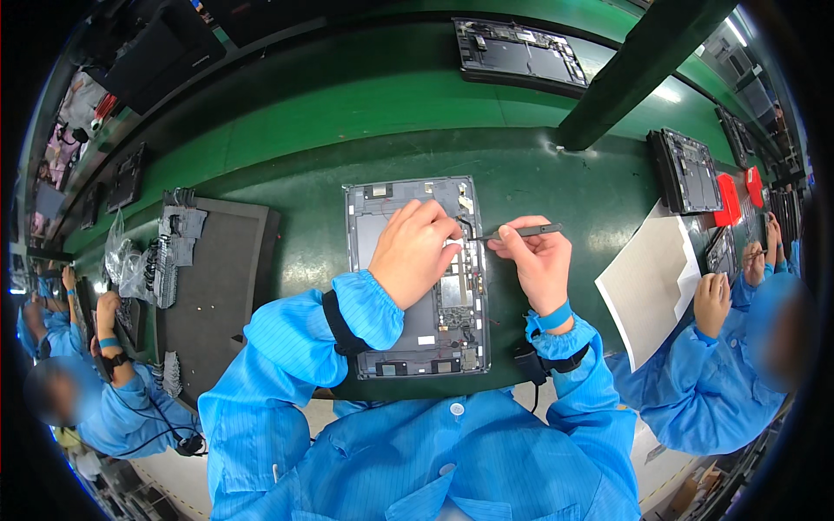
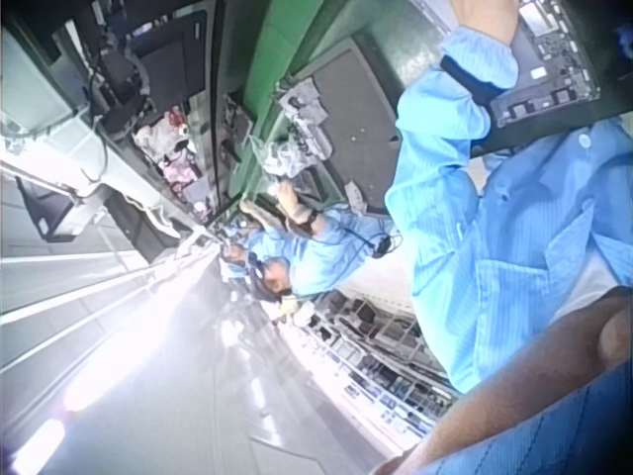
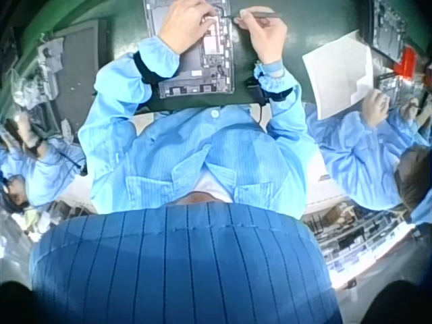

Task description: Assembling the internal components of an electronic device on an industrial assembly line.

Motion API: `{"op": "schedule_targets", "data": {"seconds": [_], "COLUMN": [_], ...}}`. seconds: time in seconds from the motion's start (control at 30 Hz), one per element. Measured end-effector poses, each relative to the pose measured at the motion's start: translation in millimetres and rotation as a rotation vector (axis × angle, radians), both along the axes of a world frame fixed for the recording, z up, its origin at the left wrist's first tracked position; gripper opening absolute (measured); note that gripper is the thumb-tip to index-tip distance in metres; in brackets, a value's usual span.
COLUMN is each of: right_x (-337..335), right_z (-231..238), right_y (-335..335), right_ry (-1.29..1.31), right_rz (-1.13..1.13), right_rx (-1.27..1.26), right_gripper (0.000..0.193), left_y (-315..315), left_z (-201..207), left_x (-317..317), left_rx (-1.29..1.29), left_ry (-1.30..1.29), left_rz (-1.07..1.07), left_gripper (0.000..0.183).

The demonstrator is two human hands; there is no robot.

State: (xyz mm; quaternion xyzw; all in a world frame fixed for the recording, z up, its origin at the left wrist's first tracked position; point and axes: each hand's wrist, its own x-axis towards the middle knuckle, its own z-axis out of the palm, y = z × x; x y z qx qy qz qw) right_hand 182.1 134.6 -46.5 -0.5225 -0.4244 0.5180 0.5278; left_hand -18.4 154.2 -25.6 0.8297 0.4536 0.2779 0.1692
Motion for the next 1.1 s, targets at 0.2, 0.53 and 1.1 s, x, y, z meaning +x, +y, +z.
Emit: {"op": "schedule_targets", "data": {"seconds": [0.2,0.53,1.1], "right_x": [-0.1,-5.3,-8.6], "right_z": [-1.5,-1.8,-5.7], "right_y": [1.3,0.7,1.9], "right_ry": [0.025,0.035,0.077], "right_rz": [-0.001,-0.009,0.010], "right_rx": [0.005,0.034,0.063], "right_gripper": [0.013,0.012,0.012], "left_y": [0.2,-0.3,-0.6], "left_z": [0.0,-0.3,-2.0], "left_x": [1.0,0.9,0.3], "left_rx": [0.006,-0.011,0.030], "left_ry": [0.003,0.001,0.029], "left_rz": [0.003,0.008,-0.086], "left_gripper": [0.015,0.016,0.028]}}
